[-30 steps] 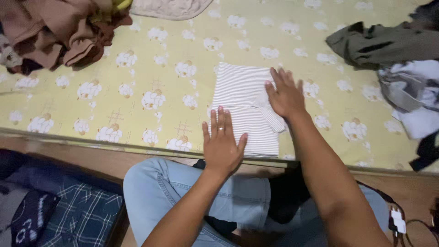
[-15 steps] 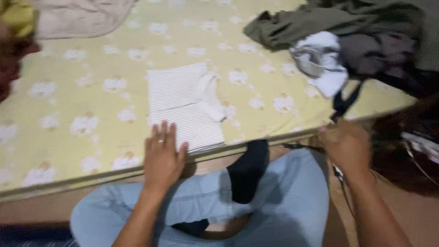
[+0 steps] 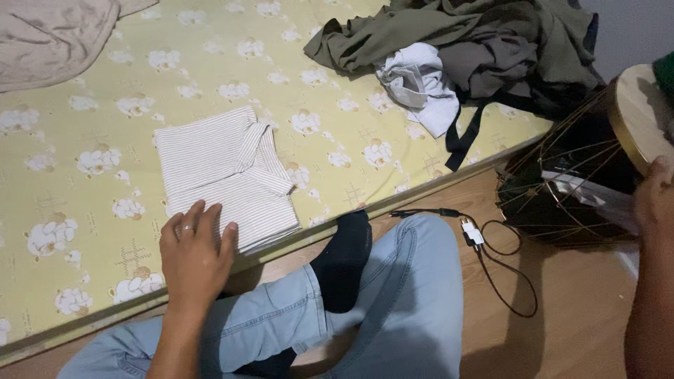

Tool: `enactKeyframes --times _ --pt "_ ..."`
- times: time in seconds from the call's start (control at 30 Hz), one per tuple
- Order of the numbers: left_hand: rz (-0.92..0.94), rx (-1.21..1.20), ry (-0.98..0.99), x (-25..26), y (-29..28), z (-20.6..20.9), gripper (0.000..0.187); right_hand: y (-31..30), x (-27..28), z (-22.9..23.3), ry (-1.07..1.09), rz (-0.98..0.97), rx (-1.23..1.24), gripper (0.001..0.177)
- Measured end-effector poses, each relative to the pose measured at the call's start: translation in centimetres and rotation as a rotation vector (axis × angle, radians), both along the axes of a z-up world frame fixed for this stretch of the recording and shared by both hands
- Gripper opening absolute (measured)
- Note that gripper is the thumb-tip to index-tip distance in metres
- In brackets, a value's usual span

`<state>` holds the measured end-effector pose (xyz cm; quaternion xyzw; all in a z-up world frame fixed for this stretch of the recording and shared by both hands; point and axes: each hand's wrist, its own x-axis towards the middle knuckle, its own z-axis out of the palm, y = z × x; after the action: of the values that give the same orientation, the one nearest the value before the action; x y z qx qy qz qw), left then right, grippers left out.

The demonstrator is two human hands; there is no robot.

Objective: The person folds a striped shirt by hand and places it into a suitcase alongside other folded garments.

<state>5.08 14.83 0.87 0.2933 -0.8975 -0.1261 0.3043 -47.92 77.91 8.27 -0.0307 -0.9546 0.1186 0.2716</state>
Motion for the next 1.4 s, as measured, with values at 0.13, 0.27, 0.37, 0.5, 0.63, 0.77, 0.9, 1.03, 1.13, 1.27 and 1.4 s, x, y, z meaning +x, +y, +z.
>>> enactKeyframes --times 0.13,0.27,0.37,0.5,0.63,0.77,0.9,1.03,1.13,1.27,1.4 --pt "-0.002 0.011 -0.039 0.7 -0.4 0.1 0.044 -3.2 2.1 0.5 0.080 -0.041 -0.002 0.056" --pt "0.012 -0.006 -0.005 0.0 -0.8 0.1 0.042 -14.3 11.1 1.1 0.380 0.185 -0.168 0.053" --pt "-0.006 -0.034 0.022 -1.3 -1.3 0.2 0.043 -26.5 19.0 0.0 0.379 0.516 -0.309 0.056" --pt "-0.026 0.033 -0.015 -3.2 -2.5 0.2 0.046 -41.4 27.8 -1.7 0.030 0.938 -0.143 0.065" --pt "-0.034 0.101 -0.127 -4.6 -4.5 -0.1 0.053 -50.4 32.9 -2.9 -0.260 1.257 0.150 0.064" --pt "0.002 0.073 -0.105 -5.0 -6.9 -0.8 0.049 -56.7 35.6 -5.0 -0.279 1.293 0.113 0.064" --pt "-0.028 0.133 -0.094 -6.1 -7.7 -1.9 0.057 -58.6 35.6 -7.2 -0.372 1.211 0.141 0.066" --pt "-0.007 0.098 -0.222 -6.1 -6.4 -2.4 0.060 -57.2 34.8 -8.2 -0.352 1.254 0.121 0.069" --pt "-0.036 0.131 -0.238 -5.4 -5.9 -1.9 0.063 -55.8 33.8 -8.3 -0.376 1.308 0.125 0.071" --pt "-0.053 0.141 -0.288 -4.4 -6.1 -0.7 0.066 -54.1 32.2 -7.6 -0.406 1.347 0.206 0.074" --pt "-0.052 0.113 -0.199 -3.5 -7.1 -0.2 0.063 -54.3 31.4 -6.2 -0.591 1.285 0.219 0.073"
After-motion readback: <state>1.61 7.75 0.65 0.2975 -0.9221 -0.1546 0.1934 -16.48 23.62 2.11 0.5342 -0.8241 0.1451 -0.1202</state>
